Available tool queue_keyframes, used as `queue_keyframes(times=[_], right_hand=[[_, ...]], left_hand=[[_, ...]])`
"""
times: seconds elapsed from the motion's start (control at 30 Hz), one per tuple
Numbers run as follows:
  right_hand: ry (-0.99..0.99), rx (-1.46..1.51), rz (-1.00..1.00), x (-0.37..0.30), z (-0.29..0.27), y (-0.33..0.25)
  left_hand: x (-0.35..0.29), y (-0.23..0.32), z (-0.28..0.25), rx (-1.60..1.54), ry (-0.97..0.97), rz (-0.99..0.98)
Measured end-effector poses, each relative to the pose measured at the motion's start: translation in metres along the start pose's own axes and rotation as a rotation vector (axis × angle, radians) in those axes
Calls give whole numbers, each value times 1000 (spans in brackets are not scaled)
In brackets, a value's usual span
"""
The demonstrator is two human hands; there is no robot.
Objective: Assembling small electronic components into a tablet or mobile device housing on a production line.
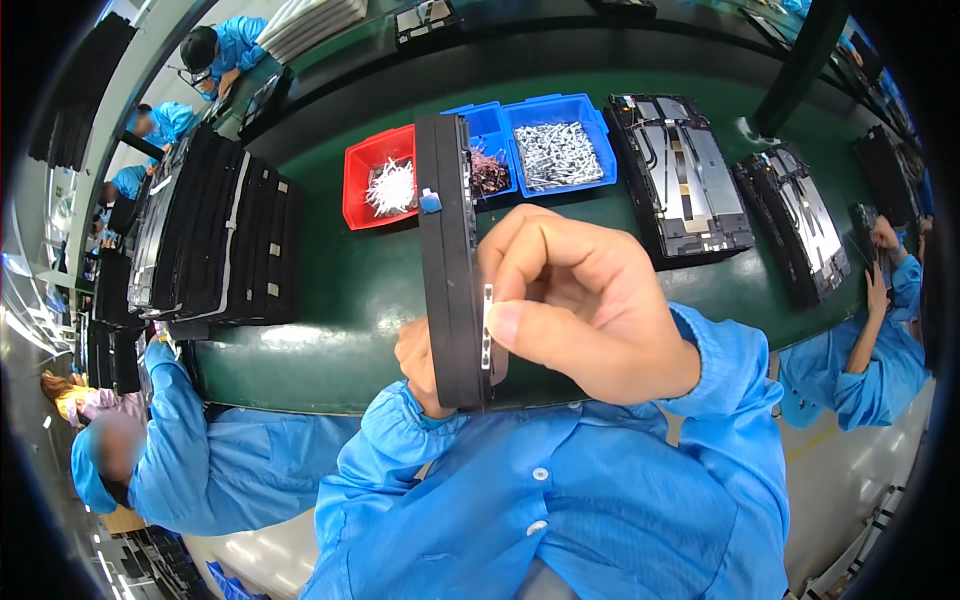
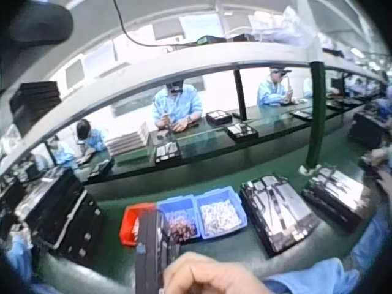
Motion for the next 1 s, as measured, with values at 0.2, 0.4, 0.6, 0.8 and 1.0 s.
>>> queue_keyframes(times=[0.2,0.4,0.6,0.8,1.0], right_hand=[[25,-60,-57,7,-6,11],[39,117,153,7,-3,15],[26,37,96,6,-5,12],[10,39,75,4,-7,12],[12,43,91,4,-10,12]], left_hand=[[-27,-24,12,13,51,-144],[4,-1,3,110,74,-39],[-29,-29,17,-68,30,-185],[-23,-20,14,-24,44,-165],[-22,-18,15,-64,-12,-176]])
Point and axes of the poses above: each hand's wrist, its own x-axis towards the middle knuckle, its own z-axis out of the palm, y = z × x, the point moved 8 cm from there along x, towards the middle knuckle, and after that the axes turned 7 degrees about z, right-handed, at the moved point
